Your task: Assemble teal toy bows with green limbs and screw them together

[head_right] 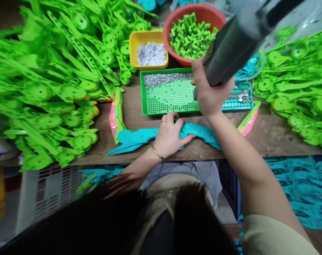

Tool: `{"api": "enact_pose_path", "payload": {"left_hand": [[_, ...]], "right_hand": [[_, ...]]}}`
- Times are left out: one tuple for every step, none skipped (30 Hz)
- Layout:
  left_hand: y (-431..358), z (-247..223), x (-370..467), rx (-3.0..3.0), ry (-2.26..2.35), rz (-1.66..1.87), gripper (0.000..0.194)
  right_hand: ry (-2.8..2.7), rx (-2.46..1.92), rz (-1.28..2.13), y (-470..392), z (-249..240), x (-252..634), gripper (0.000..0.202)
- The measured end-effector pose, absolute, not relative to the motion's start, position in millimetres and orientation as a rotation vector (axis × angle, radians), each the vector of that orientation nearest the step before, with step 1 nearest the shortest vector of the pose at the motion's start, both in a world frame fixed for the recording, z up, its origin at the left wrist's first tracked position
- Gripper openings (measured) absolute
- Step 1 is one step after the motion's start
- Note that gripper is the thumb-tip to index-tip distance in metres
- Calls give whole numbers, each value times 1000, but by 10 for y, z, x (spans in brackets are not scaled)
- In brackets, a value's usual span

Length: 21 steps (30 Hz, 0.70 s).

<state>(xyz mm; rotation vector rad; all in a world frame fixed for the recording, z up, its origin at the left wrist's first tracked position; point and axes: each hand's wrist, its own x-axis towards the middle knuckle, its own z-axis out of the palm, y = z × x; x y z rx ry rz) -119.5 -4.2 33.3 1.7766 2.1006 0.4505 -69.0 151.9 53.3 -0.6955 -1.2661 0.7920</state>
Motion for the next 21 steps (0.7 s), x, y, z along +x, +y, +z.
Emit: {"api": "enact_pose_path", "payload": {"left_hand": [[-42,343,-1192,1770,2105,443,45],[-43,352,-1189,1764,2107,441,43],[-44,360,-1186,1758,2105,442,41],[-46,367,-1184,1752,2099,443,40],[-48,372,-1182,1743,2093,442,39],[-50,374,-1180,1733,2088,440,38],[-52,372,-1179,1724,2084,439,38],[-55,367,-1177,1719,2082,444,38],[-59,359,-1175,1719,2083,456,38],[-63,348,-1173,1721,2088,472,38],[-68,336,-1170,1726,2093,489,39],[-72,324,-1168,1733,2096,502,40],[-75,313,-1166,1740,2097,510,41],[-77,305,-1164,1748,2095,512,41],[-78,298,-1163,1757,2090,509,42],[-78,294,-1162,1765,2085,502,42],[-77,292,-1160,1771,2083,494,41],[-77,292,-1158,1776,2085,488,41],[-76,292,-1155,1780,2088,485,41],[-77,293,-1152,1786,2092,482,41],[-77,294,-1148,1793,2095,482,42]], "right_hand": [[-1251,-635,789,1482,610,-622,44],[-1243,-584,793,1431,687,-534,39],[-1240,-554,804,1365,756,-428,32],[-1247,-550,823,1290,812,-311,26],[-1259,-564,846,1208,851,-188,22],[-1281,-586,868,1124,871,-66,19],[-1303,-605,881,1044,874,47,19],[-1329,-623,888,972,864,146,19],[-1355,-634,895,910,847,228,19],[-1371,-638,902,861,827,290,20],[-1374,-634,906,824,809,333,21],[-1375,-624,915,799,795,359,22],[-1380,-609,928,783,784,372,22],[-1380,-597,938,774,774,375,22],[-1381,-598,948,769,763,372,23],[-1382,-612,959,767,747,367,23],[-1389,-641,972,765,722,361,22],[-1396,-682,981,762,687,357,23],[-1402,-723,985,758,644,356,24],[-1407,-759,985,752,596,359,26],[-1411,-787,979,745,548,365,28]]}}
